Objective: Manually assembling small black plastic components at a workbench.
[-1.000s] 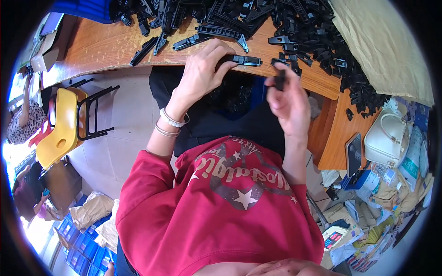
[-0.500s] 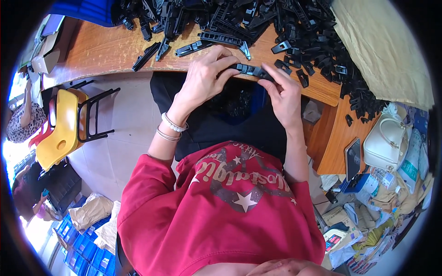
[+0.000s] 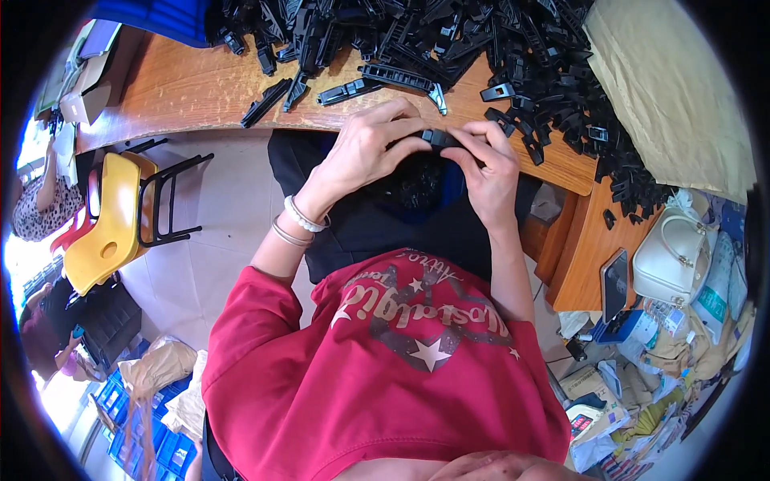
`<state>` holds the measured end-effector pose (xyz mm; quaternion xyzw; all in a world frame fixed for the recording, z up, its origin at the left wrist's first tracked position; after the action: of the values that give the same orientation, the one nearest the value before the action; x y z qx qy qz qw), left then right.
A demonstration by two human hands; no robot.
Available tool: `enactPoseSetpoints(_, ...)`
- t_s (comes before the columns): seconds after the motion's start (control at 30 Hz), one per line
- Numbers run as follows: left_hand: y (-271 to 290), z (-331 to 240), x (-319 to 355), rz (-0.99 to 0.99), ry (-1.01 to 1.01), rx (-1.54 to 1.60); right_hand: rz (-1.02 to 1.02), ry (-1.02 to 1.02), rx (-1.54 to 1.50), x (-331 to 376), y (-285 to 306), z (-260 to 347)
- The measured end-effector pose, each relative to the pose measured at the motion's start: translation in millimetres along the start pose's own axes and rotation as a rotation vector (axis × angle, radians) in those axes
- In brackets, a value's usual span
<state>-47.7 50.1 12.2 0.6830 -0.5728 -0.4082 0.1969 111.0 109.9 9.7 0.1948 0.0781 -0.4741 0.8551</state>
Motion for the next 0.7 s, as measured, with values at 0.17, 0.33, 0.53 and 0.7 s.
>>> enactPoseSetpoints(0.17, 21, 5, -11, -0.121, 0.024, -0.156, -0.27, 0.211, 0.276, 5, 30, 15)
enactPoseSetpoints(0.33, 20, -5, -33, -0.093, -0.154, -0.7, -0.24, 0.112, 0.531, -3, 28, 0)
enactPoseSetpoints(0.53, 20, -25, -19, -0.112, -0.191, -0.557, -0.3, -0.087, -0.07, 4, 20, -8)
enactPoseSetpoints(0.7, 2, -14, -7, -0.205, -0.056, -0.284, -0.199, -0.127, -0.122, -3, 13, -13)
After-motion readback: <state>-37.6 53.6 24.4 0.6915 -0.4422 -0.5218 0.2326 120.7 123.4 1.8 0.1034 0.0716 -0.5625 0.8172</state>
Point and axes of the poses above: each hand's wrist, its own x-axis away from the middle knuckle, its own y-axis out of the back of the hand, z = x × y, the point moved 6 cm from there along -x, towards the middle knuckle, and after that the axes turned 15 degrees about -x, right-handed, at the moved point
